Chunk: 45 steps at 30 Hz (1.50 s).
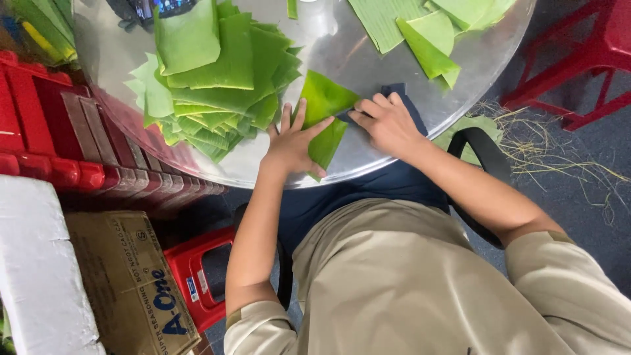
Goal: A person is cleaning banana leaves by wiping them with a cloth and then stacking them on a table.
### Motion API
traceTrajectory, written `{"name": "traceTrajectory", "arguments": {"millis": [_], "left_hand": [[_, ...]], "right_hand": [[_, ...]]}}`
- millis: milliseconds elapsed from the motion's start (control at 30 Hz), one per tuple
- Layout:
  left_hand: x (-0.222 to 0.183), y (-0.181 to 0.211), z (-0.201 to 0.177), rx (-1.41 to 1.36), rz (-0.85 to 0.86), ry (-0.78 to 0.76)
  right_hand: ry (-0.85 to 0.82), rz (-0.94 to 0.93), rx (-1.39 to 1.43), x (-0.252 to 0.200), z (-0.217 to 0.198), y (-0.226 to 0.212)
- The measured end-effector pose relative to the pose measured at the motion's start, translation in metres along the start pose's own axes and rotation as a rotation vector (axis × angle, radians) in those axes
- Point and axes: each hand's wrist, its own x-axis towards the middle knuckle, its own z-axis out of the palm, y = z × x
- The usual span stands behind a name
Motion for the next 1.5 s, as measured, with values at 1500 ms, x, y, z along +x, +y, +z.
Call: {"name": "traceTrajectory", "arguments": {"millis": [1500], "left_hand": [[-0.006, -0.013, 0.175, -0.255, 0.045, 1.339]], "right_hand": [[0.095, -0.394, 0.608, 0.053, 0.094, -0.092]]}}
